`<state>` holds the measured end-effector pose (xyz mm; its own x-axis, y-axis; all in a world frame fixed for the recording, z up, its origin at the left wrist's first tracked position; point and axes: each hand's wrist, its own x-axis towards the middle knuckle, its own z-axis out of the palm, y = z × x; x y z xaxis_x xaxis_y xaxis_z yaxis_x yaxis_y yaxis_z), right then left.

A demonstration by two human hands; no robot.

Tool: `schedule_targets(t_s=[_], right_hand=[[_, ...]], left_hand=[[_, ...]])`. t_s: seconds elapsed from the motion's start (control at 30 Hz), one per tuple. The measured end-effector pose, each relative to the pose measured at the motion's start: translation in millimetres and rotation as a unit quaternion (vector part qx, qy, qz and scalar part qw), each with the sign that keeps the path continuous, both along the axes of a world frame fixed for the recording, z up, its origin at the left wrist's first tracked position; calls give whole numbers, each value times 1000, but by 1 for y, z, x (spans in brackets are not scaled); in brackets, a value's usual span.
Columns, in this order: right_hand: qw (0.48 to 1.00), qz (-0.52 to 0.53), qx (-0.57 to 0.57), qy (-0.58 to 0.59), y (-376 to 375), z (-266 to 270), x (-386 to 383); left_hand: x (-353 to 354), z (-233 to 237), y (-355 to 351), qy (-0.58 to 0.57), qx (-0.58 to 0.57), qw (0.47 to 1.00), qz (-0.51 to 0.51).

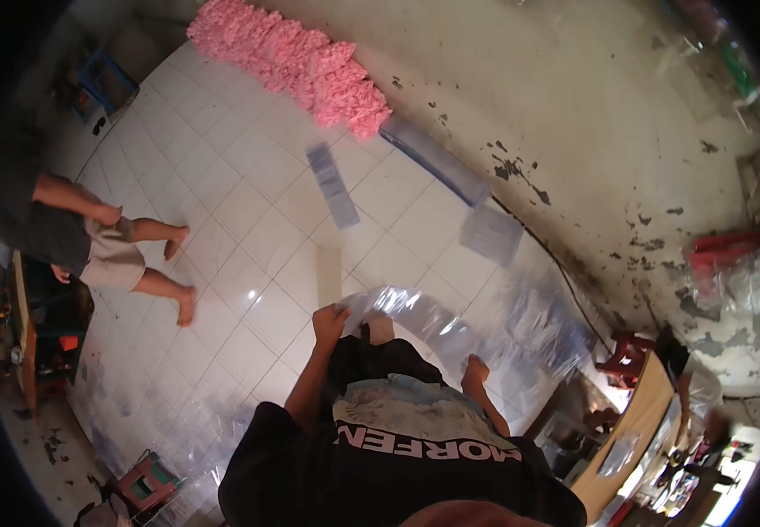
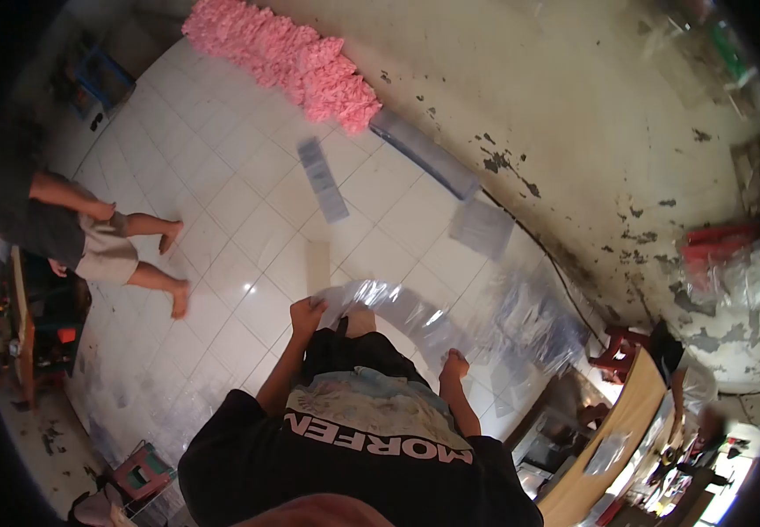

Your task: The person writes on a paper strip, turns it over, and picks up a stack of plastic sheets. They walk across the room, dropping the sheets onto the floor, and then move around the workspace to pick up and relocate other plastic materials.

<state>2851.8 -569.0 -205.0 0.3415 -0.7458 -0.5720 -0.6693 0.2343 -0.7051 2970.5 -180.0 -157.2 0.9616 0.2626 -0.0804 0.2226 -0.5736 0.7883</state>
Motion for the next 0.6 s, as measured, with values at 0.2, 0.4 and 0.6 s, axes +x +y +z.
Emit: schedule_targets(t_s=[0.2,0.4,0.6], right_hand=[[972,162,-170,22,-23,1,153],[987,143,-78,-17,-55,-50,303],[982,178,58,15,-93,-101,474]], left_hand=[[161,20,-30,43,63,990,-120],[249,-61,-49,70,4,997,15],[382,-137,-86,157,73,983,58]])
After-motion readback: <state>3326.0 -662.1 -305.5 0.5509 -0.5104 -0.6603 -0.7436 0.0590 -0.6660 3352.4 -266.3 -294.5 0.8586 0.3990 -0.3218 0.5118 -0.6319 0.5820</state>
